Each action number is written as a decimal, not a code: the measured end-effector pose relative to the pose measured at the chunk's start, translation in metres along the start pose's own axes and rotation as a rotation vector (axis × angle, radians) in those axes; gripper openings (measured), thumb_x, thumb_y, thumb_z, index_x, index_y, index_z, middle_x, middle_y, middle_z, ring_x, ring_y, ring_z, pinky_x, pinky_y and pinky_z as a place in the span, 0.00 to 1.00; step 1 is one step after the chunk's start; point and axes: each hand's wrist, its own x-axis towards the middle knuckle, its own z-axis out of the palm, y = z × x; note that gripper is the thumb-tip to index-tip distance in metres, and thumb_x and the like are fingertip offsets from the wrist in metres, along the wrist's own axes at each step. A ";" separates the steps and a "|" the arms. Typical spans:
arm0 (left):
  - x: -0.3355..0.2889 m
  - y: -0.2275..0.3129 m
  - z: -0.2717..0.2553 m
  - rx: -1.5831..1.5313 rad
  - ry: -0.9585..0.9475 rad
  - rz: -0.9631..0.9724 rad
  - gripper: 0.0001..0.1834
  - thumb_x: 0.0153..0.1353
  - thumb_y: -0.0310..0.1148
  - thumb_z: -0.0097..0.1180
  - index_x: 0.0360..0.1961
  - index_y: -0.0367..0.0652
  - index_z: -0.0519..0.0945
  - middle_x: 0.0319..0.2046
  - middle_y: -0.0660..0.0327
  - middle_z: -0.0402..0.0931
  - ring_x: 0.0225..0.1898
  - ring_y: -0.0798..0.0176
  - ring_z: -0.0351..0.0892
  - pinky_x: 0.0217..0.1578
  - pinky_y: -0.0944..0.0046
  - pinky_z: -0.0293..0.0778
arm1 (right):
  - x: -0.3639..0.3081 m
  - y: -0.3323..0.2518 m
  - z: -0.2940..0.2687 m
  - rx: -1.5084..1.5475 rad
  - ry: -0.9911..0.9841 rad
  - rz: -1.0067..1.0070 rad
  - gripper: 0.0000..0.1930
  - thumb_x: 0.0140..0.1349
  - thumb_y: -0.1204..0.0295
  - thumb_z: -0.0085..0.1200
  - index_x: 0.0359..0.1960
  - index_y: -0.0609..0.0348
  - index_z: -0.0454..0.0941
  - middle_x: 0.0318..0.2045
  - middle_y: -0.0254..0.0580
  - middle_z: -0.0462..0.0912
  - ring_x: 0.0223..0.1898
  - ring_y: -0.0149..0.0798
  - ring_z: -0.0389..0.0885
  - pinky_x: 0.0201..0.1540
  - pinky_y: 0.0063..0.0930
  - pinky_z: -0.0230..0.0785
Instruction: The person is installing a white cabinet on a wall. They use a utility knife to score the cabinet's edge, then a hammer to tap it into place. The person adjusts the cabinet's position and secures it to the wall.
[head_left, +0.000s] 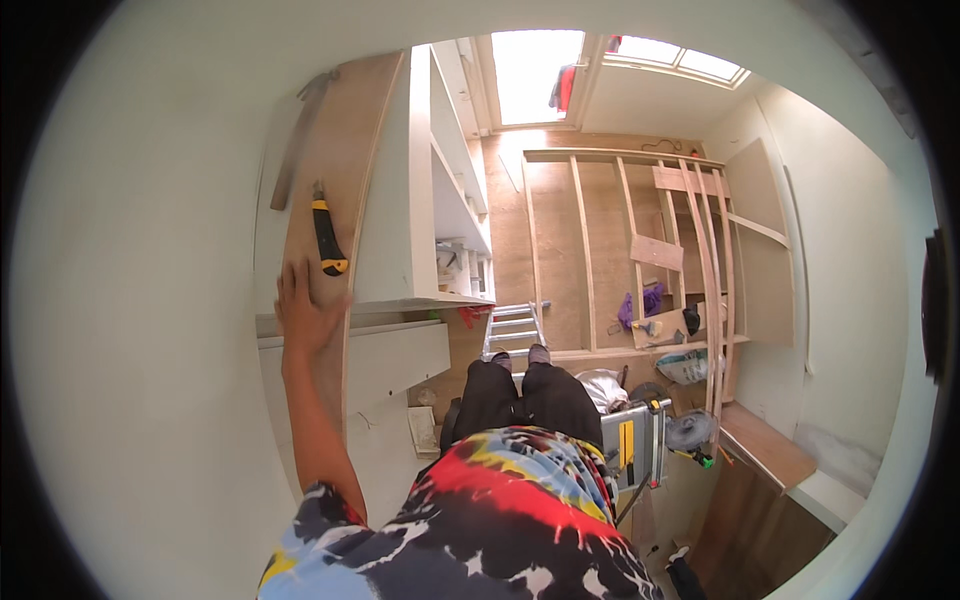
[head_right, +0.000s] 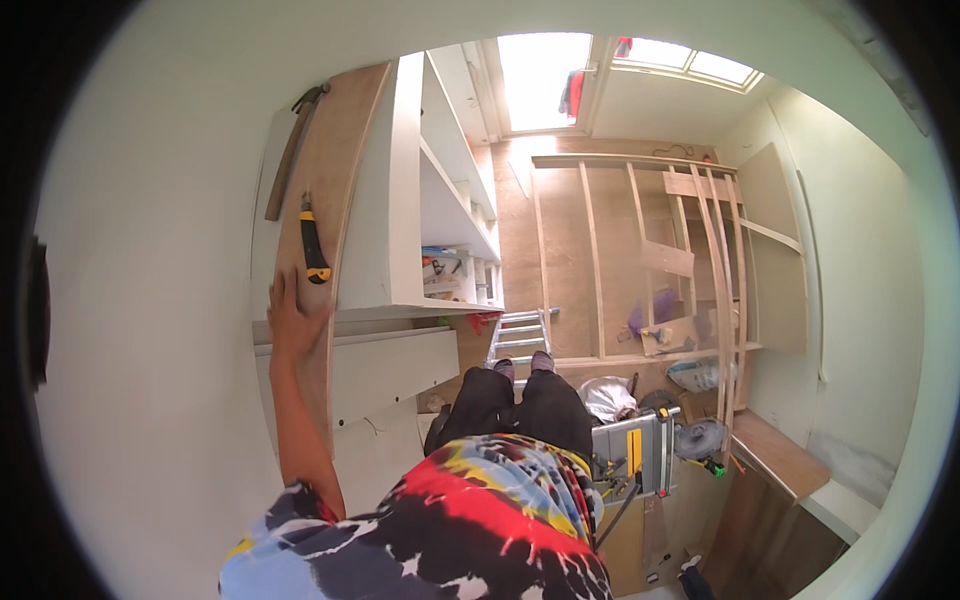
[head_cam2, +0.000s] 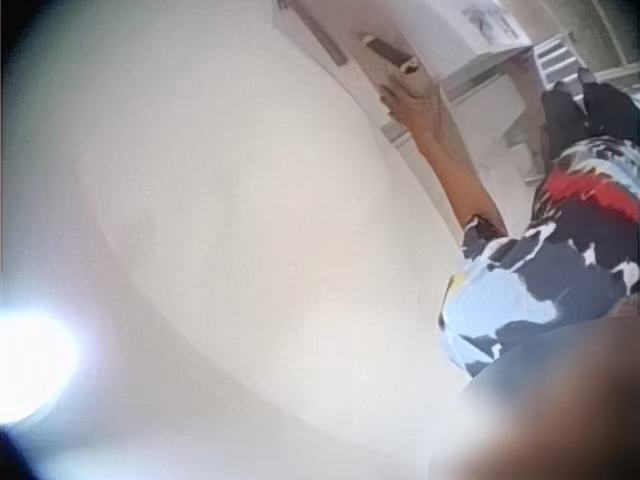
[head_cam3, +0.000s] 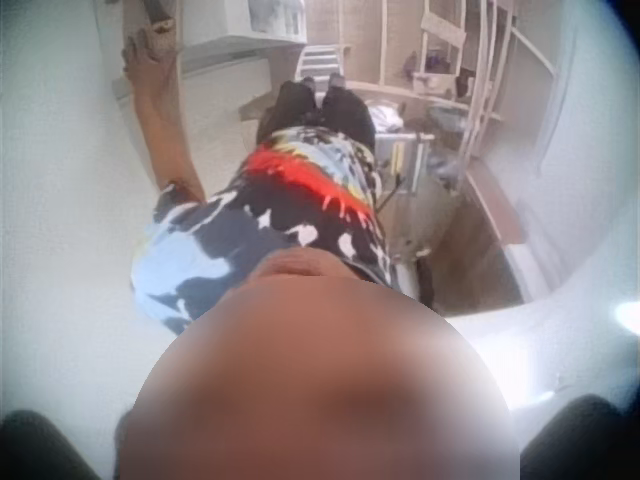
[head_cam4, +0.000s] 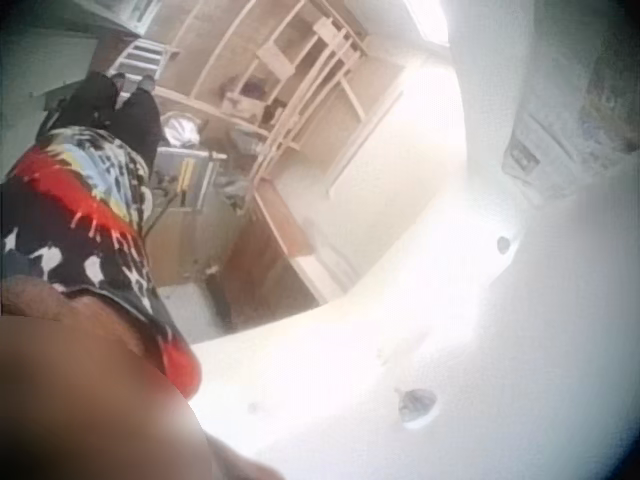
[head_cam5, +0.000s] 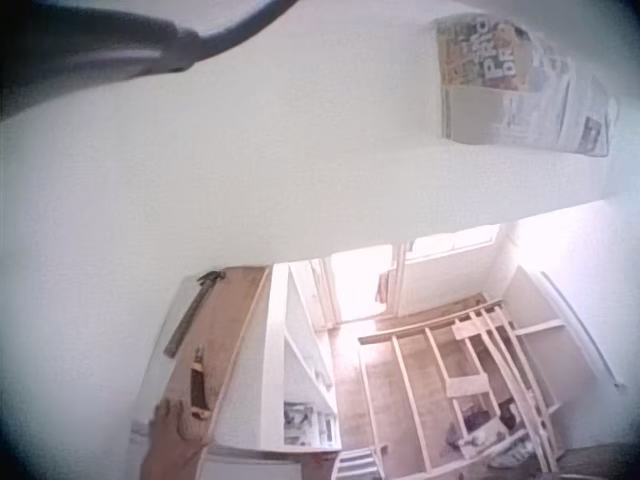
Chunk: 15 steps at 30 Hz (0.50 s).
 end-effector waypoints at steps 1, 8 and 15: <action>-0.011 0.000 0.000 0.038 -0.013 0.006 0.56 0.51 0.60 0.70 0.77 0.51 0.58 0.78 0.48 0.46 0.79 0.39 0.40 0.72 0.29 0.42 | 0.002 0.002 -0.003 -0.005 0.000 0.004 0.16 0.67 0.61 0.57 0.44 0.63 0.79 0.37 0.55 0.86 0.40 0.52 0.86 0.42 0.46 0.77; -0.017 0.004 0.003 0.105 0.008 -0.038 0.62 0.44 0.64 0.73 0.78 0.58 0.58 0.78 0.47 0.45 0.78 0.33 0.40 0.69 0.22 0.42 | 0.012 0.015 -0.009 -0.031 -0.001 -0.032 0.17 0.67 0.63 0.57 0.47 0.66 0.78 0.39 0.56 0.85 0.42 0.52 0.86 0.45 0.43 0.76; -0.025 0.005 -0.007 0.047 -0.038 -0.052 0.63 0.42 0.65 0.73 0.77 0.57 0.59 0.78 0.47 0.46 0.78 0.34 0.41 0.69 0.23 0.43 | 0.036 0.022 -0.014 -0.024 0.057 -0.152 0.18 0.67 0.66 0.57 0.51 0.69 0.77 0.41 0.58 0.85 0.44 0.52 0.85 0.47 0.41 0.76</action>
